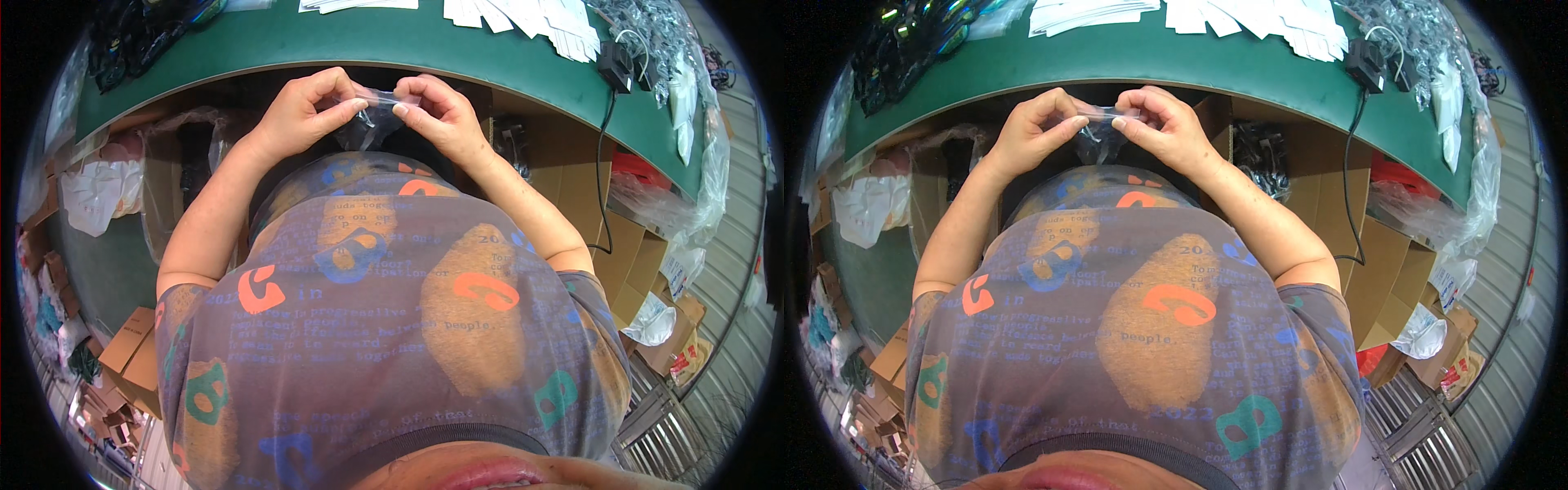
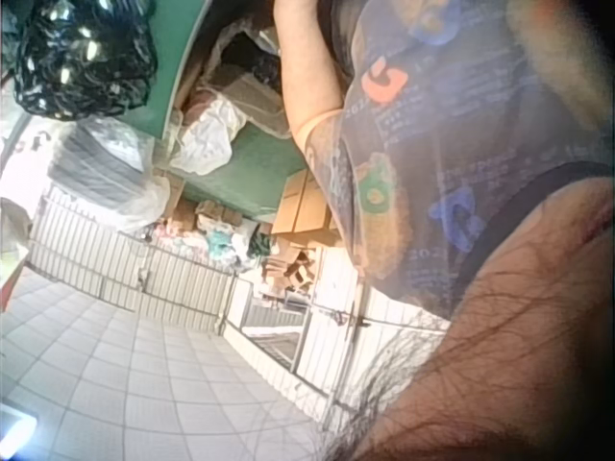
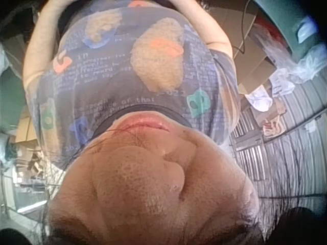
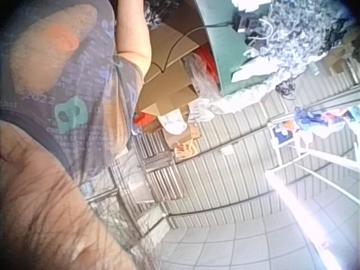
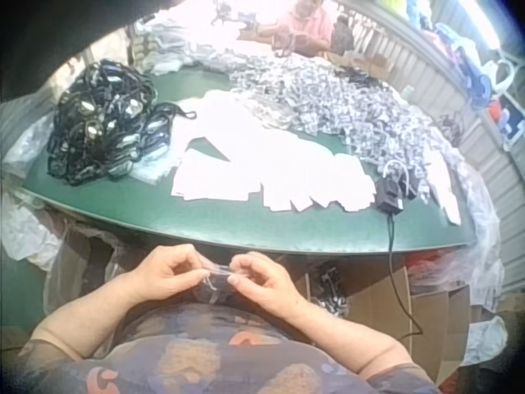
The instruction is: Package swim goggles into individual plastic bags along with instruction manuals.
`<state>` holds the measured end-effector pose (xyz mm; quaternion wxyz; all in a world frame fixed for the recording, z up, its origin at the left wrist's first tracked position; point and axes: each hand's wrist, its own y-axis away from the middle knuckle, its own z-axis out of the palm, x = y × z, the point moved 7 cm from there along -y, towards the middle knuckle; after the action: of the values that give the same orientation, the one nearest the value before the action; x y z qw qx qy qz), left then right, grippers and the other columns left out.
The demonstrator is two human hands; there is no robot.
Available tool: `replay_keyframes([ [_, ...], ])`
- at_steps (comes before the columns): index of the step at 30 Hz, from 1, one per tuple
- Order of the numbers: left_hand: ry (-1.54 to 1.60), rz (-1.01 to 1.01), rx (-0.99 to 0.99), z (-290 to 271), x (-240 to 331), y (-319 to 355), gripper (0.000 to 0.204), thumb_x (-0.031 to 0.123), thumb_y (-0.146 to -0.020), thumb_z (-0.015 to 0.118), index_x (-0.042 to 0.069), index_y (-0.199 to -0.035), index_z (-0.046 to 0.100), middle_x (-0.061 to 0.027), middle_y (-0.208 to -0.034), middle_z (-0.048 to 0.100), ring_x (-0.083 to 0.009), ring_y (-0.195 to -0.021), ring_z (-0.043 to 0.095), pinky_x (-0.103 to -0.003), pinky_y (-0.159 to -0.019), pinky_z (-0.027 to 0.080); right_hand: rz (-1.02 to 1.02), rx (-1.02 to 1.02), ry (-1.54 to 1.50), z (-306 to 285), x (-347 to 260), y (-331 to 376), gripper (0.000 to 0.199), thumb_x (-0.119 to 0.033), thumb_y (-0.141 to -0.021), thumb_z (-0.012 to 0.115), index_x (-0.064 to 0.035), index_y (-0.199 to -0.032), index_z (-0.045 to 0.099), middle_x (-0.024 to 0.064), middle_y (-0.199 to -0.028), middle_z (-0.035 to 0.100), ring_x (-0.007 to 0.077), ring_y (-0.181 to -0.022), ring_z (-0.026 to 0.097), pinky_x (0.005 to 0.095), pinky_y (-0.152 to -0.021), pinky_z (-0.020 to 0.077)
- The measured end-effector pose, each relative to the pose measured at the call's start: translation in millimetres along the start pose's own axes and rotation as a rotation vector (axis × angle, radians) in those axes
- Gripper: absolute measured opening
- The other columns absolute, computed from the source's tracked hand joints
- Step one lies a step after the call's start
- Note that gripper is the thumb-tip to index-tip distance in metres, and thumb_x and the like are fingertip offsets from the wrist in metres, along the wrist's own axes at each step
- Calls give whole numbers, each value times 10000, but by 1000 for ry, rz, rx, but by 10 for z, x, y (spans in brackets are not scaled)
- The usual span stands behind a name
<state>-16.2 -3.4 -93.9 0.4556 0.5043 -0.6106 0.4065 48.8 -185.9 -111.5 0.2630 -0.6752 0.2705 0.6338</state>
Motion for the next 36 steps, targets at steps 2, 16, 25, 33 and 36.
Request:
replay_keyframes([
  [2, 16, 10, -4, 18, -41, -4, 135, 124, -972, 669, 29, -911, 595, -24, -956, 702, -44, -759, 549, -220, -698, 489, 4, 0, 16, 8, 11, -2, 151, -161, -946, 716, -27, -1009, 690, -13, -915, 602, 50, -760, 542, 205, -674, 445],
  [16, 41, 3, -43, 44, -19, -20, 151, 123, -974, 666, 28, -885, 588, -23, -944, 698, -46, -753, 540, -220, -681, 477, -90, -20, 135, 94, -93, 0, 106, -106, -924, 708, -16, -978, 692, -4, -912, 596, 79, -799, 545, 228, -685, 423],
  [25, 17, -56, -109, 65, -56, -19, 123, 132, -994, 657, 27, -959, 604, -89, -1119, 720, -88, -921, 633, -266, -816, 527, -57, 21, 142, 136, -207, -22, 120, -118, -919, 718, -11, -964, 686, -1, -887, 596, 84, -788, 533, 237, -684, 419],
  [33, 131, 13, -41, 77, 50, -9, 357, 68, -883, 768, 56, -1160, 542, -47, -1057, 693, -123, -987, 668, -282, -871, 552, -103, -13, 172, 153, -151, -39, 129, -135, -933, 710, -20, -988, 691, -4, -894, 599, 81, -795, 542, 236, -699, 430],
  [36, 155, 40, -45, 88, 46, -21, 575, 47, -845, 797, 76, -1304, 453, -74, -1189, 655, -174, -1111, 662, -323, -949, 551, -62, -18, 155, 158, -130, -49, 135, -138, -933, 709, -20, -996, 691, -4, -900, 605, 82, -809, 549, 239, -714, 437],
])
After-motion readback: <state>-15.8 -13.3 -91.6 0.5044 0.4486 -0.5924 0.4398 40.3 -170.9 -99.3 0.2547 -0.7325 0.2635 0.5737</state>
